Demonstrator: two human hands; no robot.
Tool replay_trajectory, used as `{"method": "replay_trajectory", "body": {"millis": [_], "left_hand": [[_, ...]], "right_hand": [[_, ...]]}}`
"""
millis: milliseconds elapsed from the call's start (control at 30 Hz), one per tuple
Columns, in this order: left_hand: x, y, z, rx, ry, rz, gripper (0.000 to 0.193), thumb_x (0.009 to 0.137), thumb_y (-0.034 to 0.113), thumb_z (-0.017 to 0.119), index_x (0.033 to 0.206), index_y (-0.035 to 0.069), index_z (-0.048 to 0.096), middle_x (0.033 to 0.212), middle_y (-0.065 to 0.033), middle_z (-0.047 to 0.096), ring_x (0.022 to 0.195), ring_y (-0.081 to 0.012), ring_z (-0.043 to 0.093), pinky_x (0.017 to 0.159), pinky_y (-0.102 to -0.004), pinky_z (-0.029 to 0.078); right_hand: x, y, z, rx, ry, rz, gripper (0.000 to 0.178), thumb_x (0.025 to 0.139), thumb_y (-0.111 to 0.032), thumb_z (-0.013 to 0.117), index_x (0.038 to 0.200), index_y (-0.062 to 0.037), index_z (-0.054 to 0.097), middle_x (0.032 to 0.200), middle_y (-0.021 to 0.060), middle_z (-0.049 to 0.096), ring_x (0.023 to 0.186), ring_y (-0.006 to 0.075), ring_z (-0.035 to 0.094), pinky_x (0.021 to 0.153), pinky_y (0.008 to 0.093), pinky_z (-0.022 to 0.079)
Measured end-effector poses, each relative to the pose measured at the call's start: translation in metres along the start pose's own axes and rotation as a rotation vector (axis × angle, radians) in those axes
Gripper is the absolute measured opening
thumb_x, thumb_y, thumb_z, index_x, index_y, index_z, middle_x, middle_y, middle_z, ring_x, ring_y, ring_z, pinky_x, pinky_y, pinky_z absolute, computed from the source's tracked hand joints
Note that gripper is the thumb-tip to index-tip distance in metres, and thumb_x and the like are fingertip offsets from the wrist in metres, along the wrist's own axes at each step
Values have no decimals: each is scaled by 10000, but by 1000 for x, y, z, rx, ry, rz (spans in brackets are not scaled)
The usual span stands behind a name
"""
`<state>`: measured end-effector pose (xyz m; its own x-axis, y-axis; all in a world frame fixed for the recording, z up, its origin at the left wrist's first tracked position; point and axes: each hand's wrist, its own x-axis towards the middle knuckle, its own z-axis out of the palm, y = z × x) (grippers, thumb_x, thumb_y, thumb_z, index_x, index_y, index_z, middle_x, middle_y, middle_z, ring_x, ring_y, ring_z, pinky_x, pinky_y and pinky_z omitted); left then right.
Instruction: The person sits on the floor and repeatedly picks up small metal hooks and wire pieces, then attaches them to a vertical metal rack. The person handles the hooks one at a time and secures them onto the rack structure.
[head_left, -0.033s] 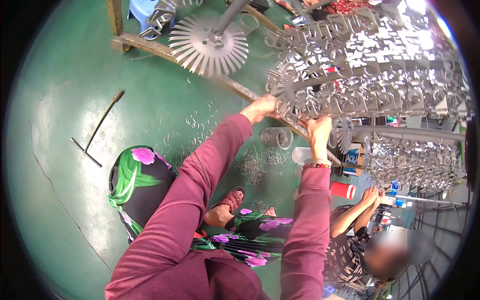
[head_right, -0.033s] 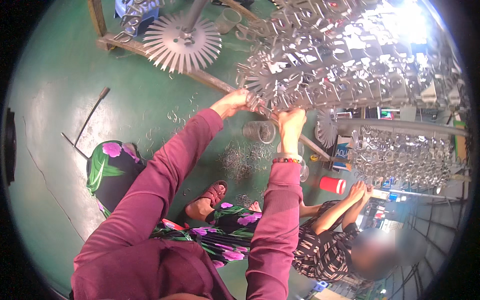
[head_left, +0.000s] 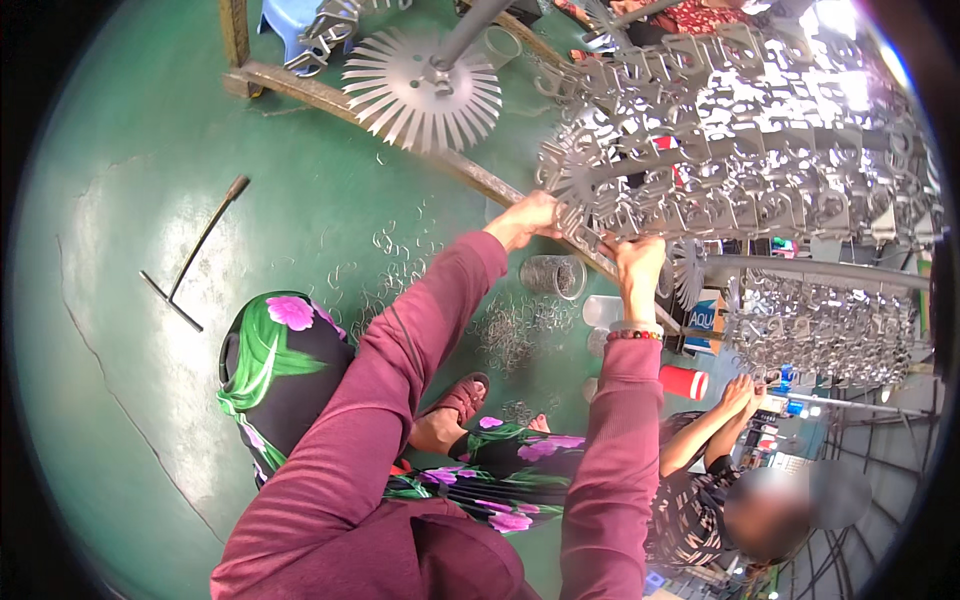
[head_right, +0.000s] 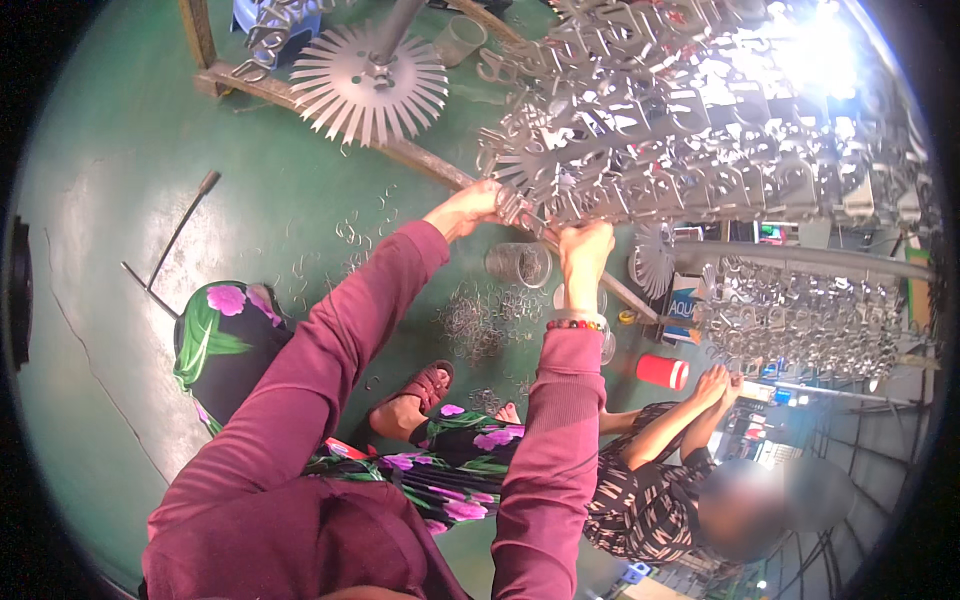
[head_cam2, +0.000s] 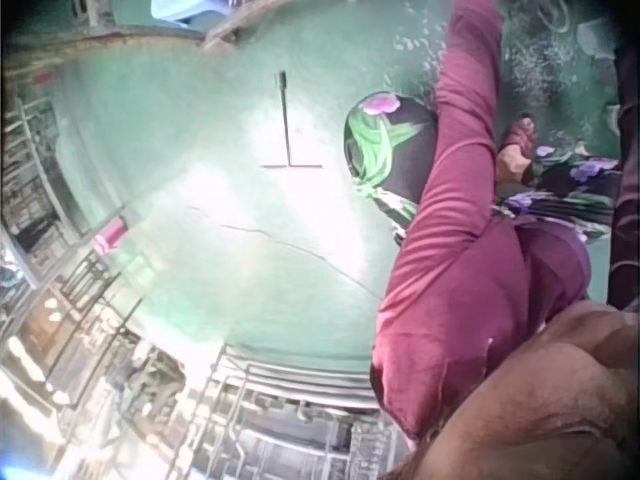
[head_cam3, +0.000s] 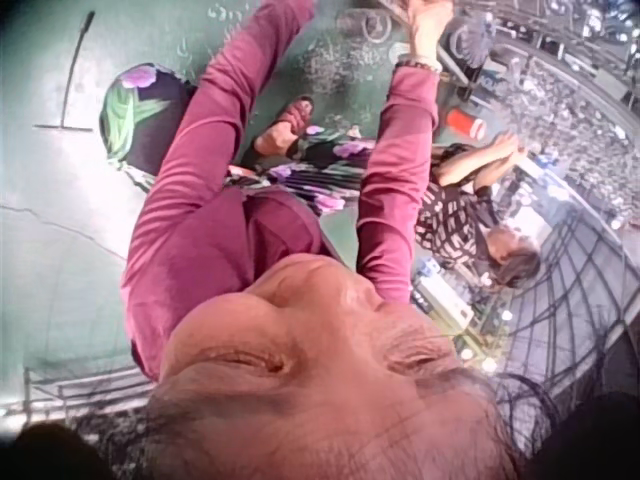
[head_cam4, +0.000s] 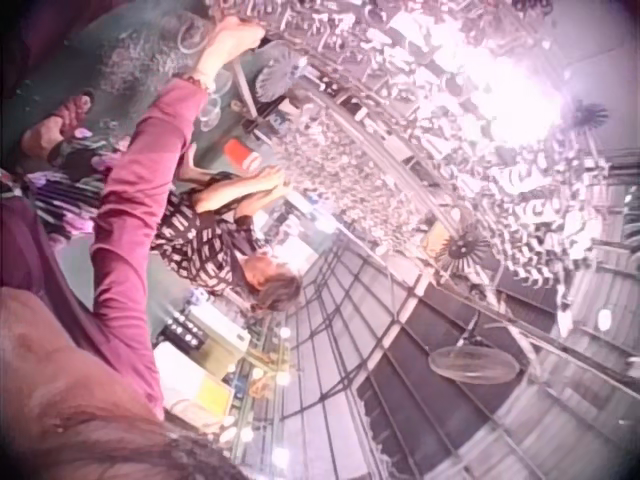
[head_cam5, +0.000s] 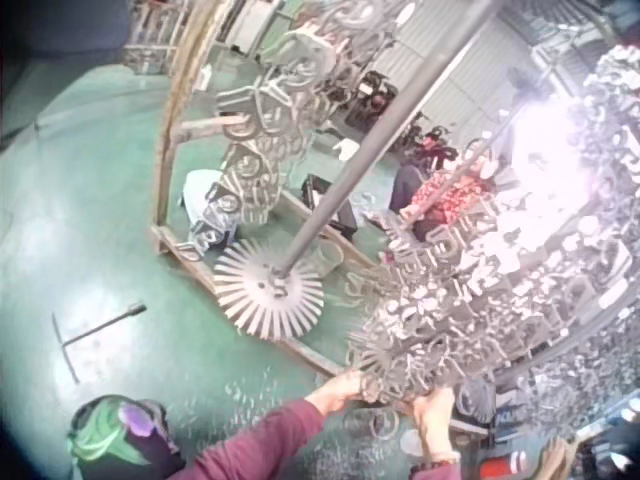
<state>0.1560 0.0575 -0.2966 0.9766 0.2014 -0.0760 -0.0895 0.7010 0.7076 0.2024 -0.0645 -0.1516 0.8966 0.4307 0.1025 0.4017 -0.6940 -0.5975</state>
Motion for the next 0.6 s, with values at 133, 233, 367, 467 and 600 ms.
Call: {"method": "replay_trajectory", "body": {"millis": [133, 233, 367, 467, 600], "left_hand": [[2, -14, 10, -94, 88, 43, 227, 902, 236, 560, 827, 31, 621, 710, -6, 587, 595, -92, 525, 575, -243, 479], [3, -23, 9, -94, 47, 42, 254, 928, 238, 518, 1066, 39, 594, 980, -94, 658, 825, -149, 648, 740, -293, 519], [12, -29, 2, -61, 29, 18, 340, 938, 333, 507, 1079, 28, 561, 1036, -89, 640, 946, -172, 636, 773, -327, 526], [9, -29, 12, -183, 77, -98, 300, 930, 331, 510, 1060, 84, 619, 1035, -34, 645, 881, -135, 623, 729, -299, 506], [-4, -14, 19, -98, 77, -129, 232, 906, 280, 526, 997, 122, 670, 997, -19, 655, 813, -105, 607, 678, -249, 475]], "right_hand": [[-3, -5, -1, 14, 6, 68, 160, 700, 58, 718, 806, 126, 620, 773, 152, 654, 609, 189, 648, 497, 264, 563], [-5, 0, -1, 122, 6, 66, 208, 698, 79, 711, 880, 105, 614, 834, 148, 649, 659, 192, 647, 536, 278, 583], [1, -6, 3, 281, -31, 133, 260, 714, 145, 627, 946, 39, 576, 851, 116, 636, 687, 197, 644, 586, 305, 592], [11, 37, -7, 126, 39, -19, 259, 651, -38, 749, 866, 72, 655, 795, 89, 662, 624, 157, 581, 586, 302, 486], [5, 27, -13, -166, 44, 76, 261, 620, -103, 732, 823, 51, 672, 750, 129, 672, 634, 190, 609, 612, 333, 473]]}}
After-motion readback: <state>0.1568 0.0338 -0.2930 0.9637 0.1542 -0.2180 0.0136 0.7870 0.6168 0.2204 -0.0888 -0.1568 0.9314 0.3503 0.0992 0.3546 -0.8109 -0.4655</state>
